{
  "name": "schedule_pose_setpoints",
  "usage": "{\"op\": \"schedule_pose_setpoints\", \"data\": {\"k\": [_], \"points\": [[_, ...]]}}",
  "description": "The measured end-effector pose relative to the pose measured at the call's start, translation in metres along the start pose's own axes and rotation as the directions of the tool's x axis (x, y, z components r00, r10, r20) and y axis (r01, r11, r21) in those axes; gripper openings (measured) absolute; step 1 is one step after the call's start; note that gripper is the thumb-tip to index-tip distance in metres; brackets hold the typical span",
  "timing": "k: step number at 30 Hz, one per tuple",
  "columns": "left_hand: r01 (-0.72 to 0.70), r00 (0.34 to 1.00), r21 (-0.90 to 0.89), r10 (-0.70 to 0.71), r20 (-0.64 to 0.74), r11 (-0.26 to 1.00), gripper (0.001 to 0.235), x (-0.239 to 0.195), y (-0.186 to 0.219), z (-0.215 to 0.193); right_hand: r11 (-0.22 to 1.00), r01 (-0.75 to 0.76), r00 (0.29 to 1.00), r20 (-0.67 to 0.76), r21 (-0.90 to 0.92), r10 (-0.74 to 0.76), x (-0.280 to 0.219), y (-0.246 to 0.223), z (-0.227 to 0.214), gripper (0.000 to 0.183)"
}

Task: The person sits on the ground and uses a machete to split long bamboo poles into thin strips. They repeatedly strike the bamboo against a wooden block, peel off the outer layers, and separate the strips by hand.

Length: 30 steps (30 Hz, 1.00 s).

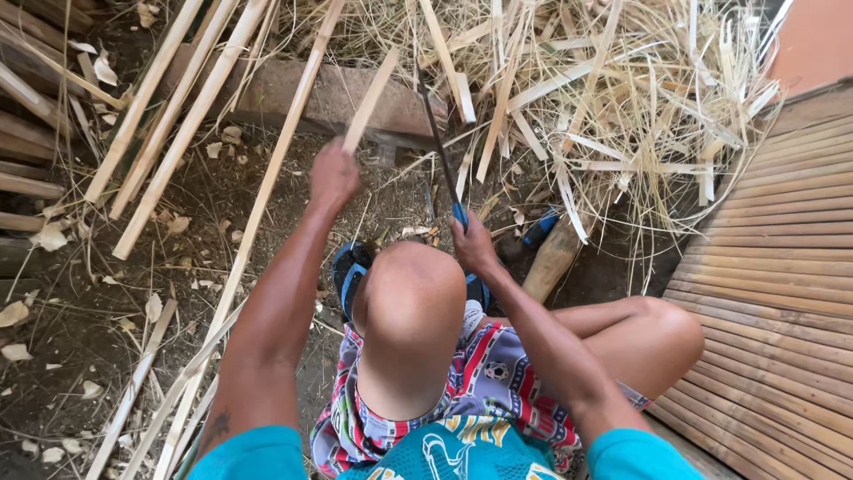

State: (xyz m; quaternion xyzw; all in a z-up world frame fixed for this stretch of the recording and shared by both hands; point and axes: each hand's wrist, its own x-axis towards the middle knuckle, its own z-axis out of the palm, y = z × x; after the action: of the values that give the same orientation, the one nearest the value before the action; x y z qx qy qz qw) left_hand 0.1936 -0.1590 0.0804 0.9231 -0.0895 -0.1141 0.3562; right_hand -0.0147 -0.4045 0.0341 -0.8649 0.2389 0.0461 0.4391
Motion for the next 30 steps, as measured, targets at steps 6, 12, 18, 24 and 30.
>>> {"op": "schedule_pose_setpoints", "data": {"k": [6, 12, 18, 24, 30], "points": [[-0.505, 0.862, -0.424, 0.411, -0.297, 0.752, 0.071, 0.067, 0.144, 0.010, 0.995, 0.078, 0.996, 0.045, 0.061, -0.081, -0.009, -0.010, -0.008, 0.032], [-0.178, 0.981, -0.259, 0.192, 0.030, 0.949, 0.057, 0.028, 0.019, -0.042, 0.981, 0.075, 0.992, 0.085, 0.180, -0.092, 0.002, -0.018, -0.009, 0.029], [0.092, 0.995, 0.340, -0.077, -0.056, 0.936, 0.060, -0.095, -0.137, -0.032, 0.966, -0.002, 0.989, 0.140, 0.258, -0.036, 0.016, -0.004, 0.000, 0.030], [0.064, 0.996, 0.158, -0.074, 0.052, 0.985, 0.034, -0.076, -0.098, -0.019, 0.858, -0.081, 0.997, 0.056, 0.508, 0.061, 0.012, -0.036, -0.010, 0.022], [0.077, 0.986, -0.043, -0.070, 0.154, 0.996, 0.032, -0.042, 0.001, 0.019, 0.721, 0.022, 0.965, -0.202, 0.693, 0.165, 0.008, -0.080, -0.027, 0.020]]}}
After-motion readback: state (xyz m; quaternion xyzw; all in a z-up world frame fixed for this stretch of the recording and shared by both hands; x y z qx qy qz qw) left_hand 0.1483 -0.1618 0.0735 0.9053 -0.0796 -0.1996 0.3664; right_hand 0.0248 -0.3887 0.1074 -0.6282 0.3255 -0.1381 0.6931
